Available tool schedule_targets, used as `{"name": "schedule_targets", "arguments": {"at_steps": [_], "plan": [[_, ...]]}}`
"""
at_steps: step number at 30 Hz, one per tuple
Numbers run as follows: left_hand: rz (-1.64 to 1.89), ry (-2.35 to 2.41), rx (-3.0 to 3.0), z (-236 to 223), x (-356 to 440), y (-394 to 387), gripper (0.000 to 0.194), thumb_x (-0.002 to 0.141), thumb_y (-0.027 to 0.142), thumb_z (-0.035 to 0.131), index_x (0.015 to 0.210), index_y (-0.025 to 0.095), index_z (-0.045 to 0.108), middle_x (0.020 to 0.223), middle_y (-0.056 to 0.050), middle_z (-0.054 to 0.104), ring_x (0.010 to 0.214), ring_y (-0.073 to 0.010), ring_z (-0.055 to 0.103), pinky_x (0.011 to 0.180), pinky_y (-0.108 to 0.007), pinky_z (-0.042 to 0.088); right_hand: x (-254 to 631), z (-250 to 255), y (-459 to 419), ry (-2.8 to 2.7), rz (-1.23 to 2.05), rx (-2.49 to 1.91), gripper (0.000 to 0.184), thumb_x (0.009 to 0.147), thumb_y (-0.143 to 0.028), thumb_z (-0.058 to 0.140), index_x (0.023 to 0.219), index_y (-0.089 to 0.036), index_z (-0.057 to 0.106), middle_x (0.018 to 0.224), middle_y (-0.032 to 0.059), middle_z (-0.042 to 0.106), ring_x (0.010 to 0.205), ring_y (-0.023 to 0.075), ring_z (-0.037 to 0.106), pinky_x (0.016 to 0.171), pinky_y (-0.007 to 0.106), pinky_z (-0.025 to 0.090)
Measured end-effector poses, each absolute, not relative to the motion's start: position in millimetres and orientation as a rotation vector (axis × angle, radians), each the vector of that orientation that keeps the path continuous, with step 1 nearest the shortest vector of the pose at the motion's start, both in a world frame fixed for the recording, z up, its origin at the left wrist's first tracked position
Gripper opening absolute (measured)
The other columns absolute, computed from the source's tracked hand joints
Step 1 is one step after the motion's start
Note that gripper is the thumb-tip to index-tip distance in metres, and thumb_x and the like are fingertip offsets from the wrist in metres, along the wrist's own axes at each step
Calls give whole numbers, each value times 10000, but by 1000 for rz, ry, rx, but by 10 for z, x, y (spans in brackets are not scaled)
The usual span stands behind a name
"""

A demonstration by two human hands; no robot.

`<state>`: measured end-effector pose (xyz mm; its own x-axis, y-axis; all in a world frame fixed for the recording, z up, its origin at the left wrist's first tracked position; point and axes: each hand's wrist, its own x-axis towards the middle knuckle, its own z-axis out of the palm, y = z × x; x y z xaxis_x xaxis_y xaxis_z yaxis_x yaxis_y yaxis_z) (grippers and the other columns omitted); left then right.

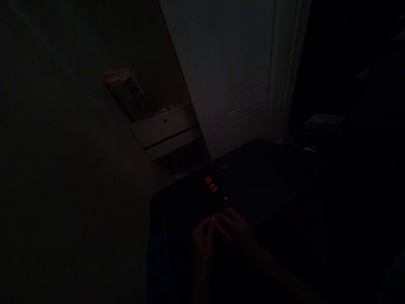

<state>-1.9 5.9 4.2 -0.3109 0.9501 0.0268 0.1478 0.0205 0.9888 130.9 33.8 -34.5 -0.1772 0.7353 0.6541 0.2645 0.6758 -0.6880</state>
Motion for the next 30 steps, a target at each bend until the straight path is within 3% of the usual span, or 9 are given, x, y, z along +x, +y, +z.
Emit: {"name": "schedule_targets", "arguments": {"at_steps": [5,10,20,30], "plan": [[1429,1481,1016,45,19,62,338,778,467,781,850,139,816,840,-87,785,814,-235,706,744,-305,549,1308,-267,339,-1710,545,-823,272,1018,-290,605,1275,-247,685,1046,82,658,921,214,684,796,340,605],[1451,1433,924,70,34,31,391,801,515,760,777,125,780,722,-56,729,690,-184,648,646,-266,517,1302,-205,315,-1662,584,-836,232,1014,-284,614,1221,-260,716,1023,68,652,897,203,688,766,309,609],[1352,1502,1153,55,32,63,391,819,522,742,751,139,783,677,-33,699,665,-171,609,624,-255,472,1314,-257,327,-1664,534,-808,230,1021,-259,594,1221,-251,707,1017,72,649,903,207,680,795,332,609],[1422,1400,977,-28,-51,68,356,688,480,847,721,133,775,711,-48,712,682,-179,629,664,-284,507,1340,-300,330,-1721,571,-734,264,998,-237,627,1254,-250,687,1093,87,655,977,219,676,835,346,601]]}}
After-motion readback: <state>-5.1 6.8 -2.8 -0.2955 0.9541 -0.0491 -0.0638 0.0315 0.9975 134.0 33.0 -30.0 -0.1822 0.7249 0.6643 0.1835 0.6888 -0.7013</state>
